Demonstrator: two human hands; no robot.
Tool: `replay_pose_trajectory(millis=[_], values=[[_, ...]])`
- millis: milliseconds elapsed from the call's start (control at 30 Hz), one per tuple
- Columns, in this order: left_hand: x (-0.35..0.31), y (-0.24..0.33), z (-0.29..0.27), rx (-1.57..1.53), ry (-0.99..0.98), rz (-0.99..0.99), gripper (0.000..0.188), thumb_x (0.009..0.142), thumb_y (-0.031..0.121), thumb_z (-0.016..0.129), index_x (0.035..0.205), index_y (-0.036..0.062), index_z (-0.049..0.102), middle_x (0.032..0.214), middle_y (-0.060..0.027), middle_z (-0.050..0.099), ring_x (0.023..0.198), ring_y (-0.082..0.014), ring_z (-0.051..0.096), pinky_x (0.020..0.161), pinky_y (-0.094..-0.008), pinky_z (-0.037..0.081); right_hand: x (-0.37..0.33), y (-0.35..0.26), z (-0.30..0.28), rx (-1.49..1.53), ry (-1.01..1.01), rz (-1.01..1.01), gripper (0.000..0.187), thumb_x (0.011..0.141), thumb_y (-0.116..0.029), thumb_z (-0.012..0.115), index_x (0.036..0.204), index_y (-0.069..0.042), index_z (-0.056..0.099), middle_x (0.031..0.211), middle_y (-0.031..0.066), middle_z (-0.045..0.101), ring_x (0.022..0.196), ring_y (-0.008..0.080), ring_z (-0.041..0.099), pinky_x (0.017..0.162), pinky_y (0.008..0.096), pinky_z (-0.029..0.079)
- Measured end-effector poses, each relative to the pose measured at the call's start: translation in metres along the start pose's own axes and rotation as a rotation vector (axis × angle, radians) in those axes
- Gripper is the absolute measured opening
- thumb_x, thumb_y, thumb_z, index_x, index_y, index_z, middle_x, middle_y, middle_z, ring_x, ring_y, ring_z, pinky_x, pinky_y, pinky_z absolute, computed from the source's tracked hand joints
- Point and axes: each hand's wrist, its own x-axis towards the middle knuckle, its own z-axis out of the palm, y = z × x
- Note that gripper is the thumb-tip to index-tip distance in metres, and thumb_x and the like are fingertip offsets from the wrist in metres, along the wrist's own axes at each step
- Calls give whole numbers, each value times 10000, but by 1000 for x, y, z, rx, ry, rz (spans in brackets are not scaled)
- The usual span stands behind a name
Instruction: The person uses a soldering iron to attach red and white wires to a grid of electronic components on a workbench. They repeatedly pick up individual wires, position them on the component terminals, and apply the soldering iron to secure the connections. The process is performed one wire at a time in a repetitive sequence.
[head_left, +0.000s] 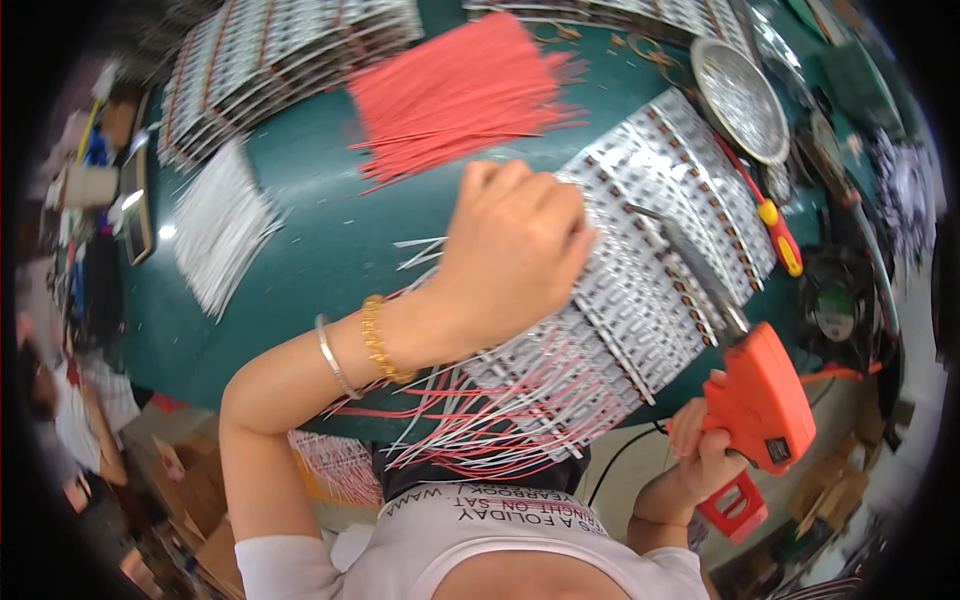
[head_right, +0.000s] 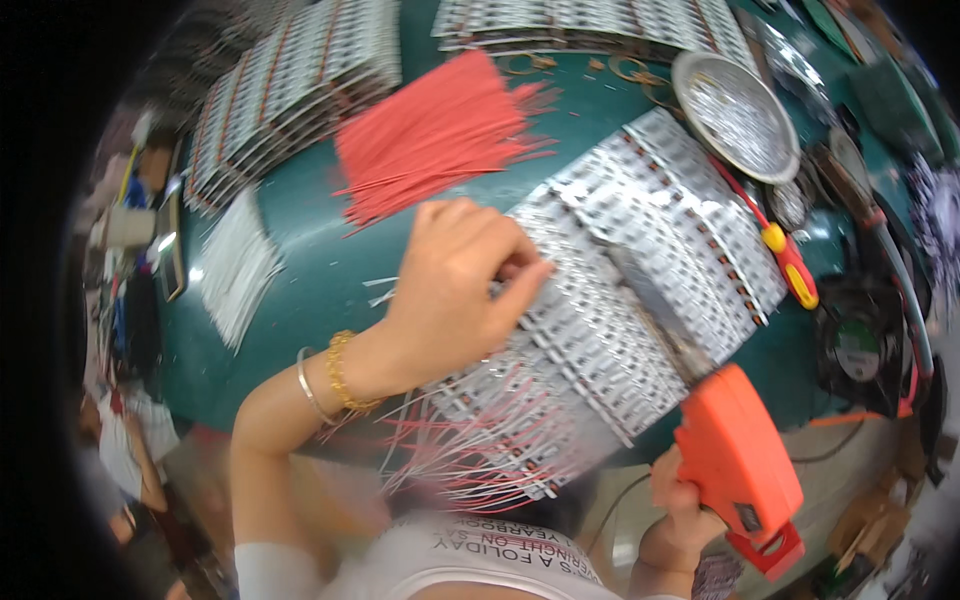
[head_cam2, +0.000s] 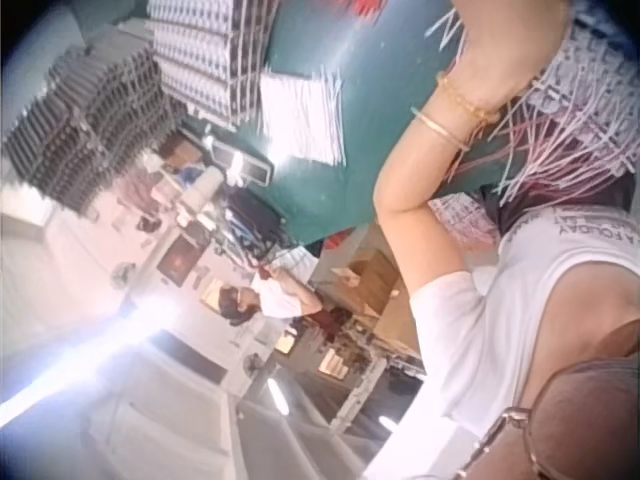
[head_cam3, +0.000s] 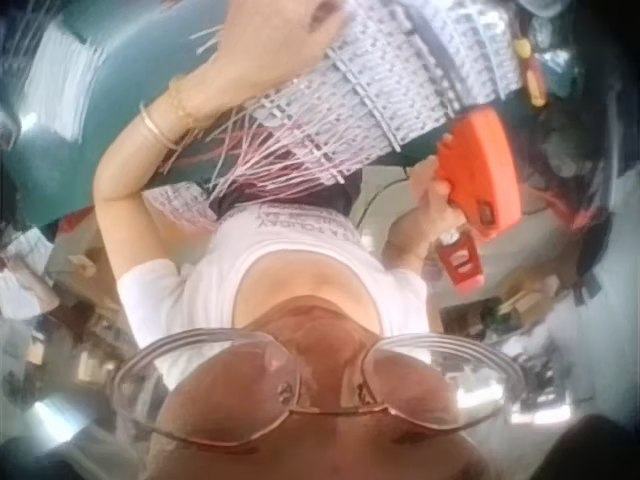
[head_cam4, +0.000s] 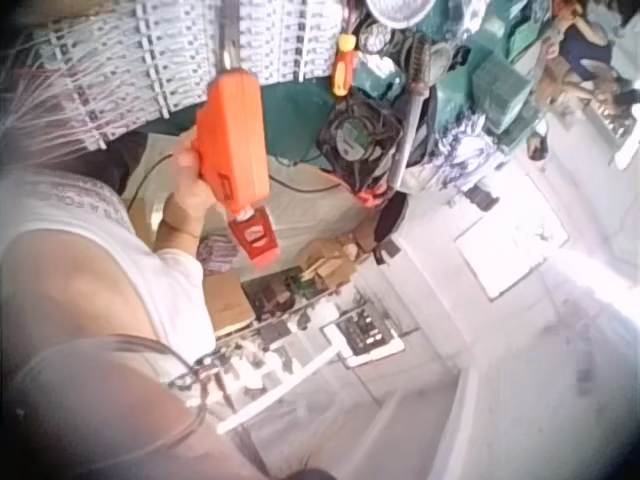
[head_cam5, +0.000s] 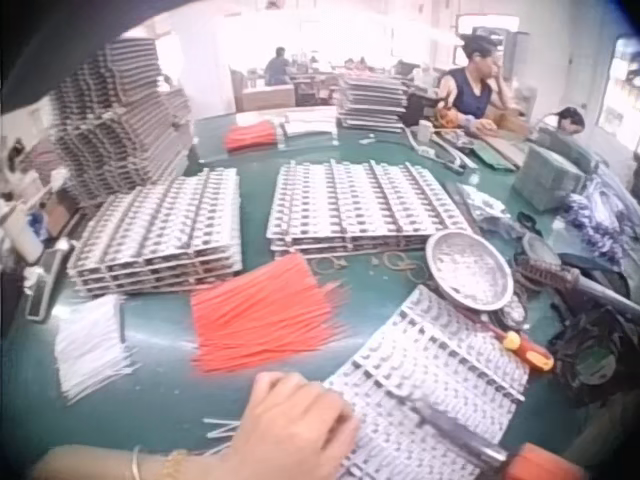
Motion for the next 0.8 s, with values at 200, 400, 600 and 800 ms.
replay_pose_trajectory(millis=[200, 400, 600, 800], values=[[-27, -35, -99, 728, 103, -158, 175, 766, 123, 710, 920, 80, 637, 872, -70, 613, 867, -273, 560, 831, -404, 369, -10, 6, -26, 146, 11, -23, 657, 939, -384, 592, 1297, 127, 383, 509, 5, 427, 383, 86, 381, 390, 228, 338], [-107, -102, -170, 830, -16, -394, 145, 775, 118, 714, 890, 58, 649, 836, -78, 634, 824, -273, 570, 771, -383, 400, -6, 8, -25, 153, -47, -15, 635, 949, -372, 580, 1300, 118, 380, 510, 11, 430, 381, 85, 379, 390, 224, 334], [-96, -93, -164, 798, 114, -327, 105, 780, 94, 711, 762, 41, 623, 744, -72, 648, 780, -258, 587, 763, -377, 420, -14, 8, -27, 139, -16, -40, 646, 944, -381, 587, 1287, 130, 392, 511, -1, 427, 386, 78, 391, 402, 225, 341], [-82, -81, -150, 622, 214, -260, 36, 824, 53, 693, 836, 26, 671, 760, -59, 655, 727, -176, 598, 707, -294, 458, -21, 9, -30, 84, 39, -41, 672, 928, -405, 604, 1268, 140, 406, 504, -10, 424, 378, 76, 390, 401, 218, 350]])
